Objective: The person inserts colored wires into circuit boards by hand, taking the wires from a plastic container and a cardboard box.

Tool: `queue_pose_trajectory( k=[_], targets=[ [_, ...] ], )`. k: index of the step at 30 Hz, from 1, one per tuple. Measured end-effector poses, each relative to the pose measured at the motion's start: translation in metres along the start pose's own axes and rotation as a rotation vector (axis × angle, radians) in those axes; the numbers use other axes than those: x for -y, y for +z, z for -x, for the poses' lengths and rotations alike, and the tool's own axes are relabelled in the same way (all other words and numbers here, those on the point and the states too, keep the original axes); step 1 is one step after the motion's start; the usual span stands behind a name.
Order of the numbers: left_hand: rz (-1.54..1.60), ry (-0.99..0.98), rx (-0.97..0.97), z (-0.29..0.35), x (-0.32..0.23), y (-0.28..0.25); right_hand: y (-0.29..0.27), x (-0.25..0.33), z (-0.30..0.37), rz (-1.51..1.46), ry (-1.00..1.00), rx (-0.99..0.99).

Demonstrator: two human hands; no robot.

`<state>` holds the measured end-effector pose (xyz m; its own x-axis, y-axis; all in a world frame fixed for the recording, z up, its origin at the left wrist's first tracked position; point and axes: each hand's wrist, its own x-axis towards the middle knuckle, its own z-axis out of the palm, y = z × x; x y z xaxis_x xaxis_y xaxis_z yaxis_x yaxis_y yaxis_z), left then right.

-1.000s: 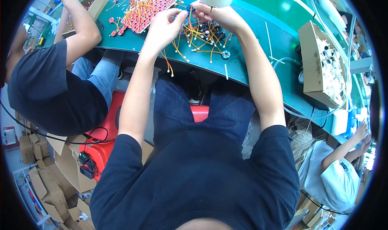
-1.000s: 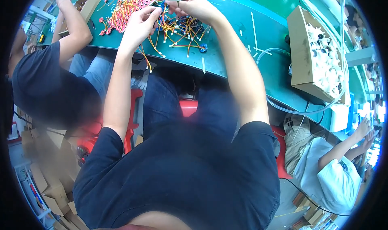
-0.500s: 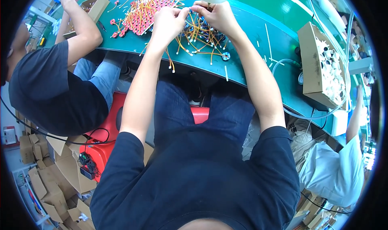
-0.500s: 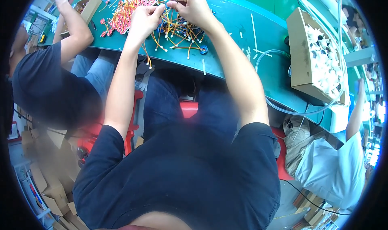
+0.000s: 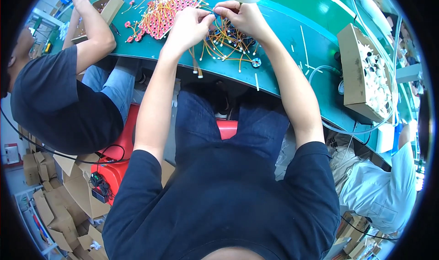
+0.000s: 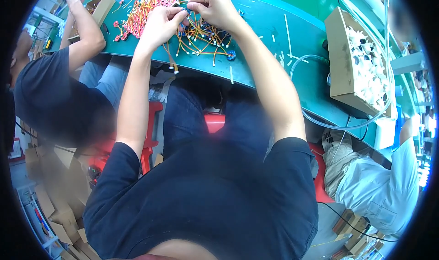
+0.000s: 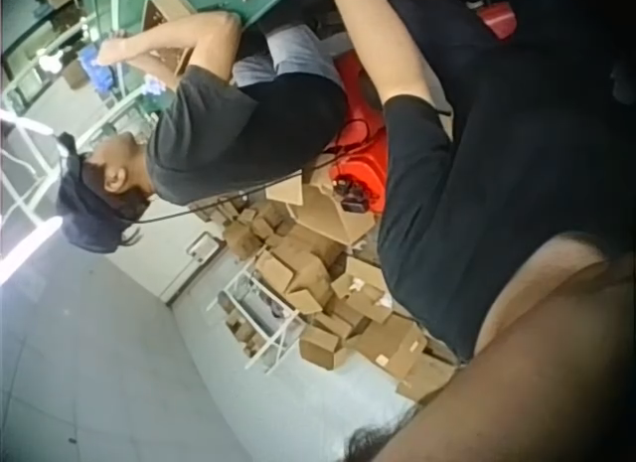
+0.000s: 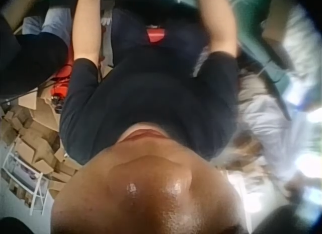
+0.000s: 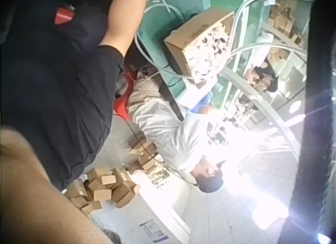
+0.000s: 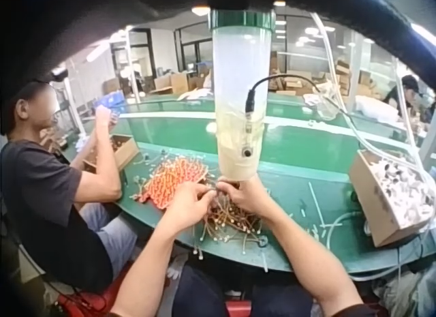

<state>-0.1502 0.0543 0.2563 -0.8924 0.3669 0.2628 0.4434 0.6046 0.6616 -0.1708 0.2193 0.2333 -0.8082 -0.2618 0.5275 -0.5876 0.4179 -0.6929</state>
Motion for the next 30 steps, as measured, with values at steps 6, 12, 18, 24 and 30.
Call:
queue_pose_trajectory(
  k=[6, 12, 18, 24, 30],
  targets=[
    [-0.052, -0.151, 0.01, -0.003, -0.007, 0.005, 0.006, -0.011, -0.002, 0.154, -0.066, -0.052],
    [0.187, -0.077, -0.023, -0.004, 0.013, 0.002, -0.006, -0.009, -0.003, 0.236, -0.107, -0.083],
    [0.264, 0.036, -0.127, 0.001, 0.008, 0.004, -0.003, 0.0, 0.0, -0.032, 0.003, 0.051],
    [0.214, -0.008, -0.027, 0.003, 0.01, 0.001, -0.003, 0.001, -0.002, -0.114, 0.033, 0.039],
    [-0.125, 0.007, -0.052, 0.004, -0.004, 0.001, 0.0, 0.0, -0.004, 0.032, -0.003, 0.01]
  ],
)
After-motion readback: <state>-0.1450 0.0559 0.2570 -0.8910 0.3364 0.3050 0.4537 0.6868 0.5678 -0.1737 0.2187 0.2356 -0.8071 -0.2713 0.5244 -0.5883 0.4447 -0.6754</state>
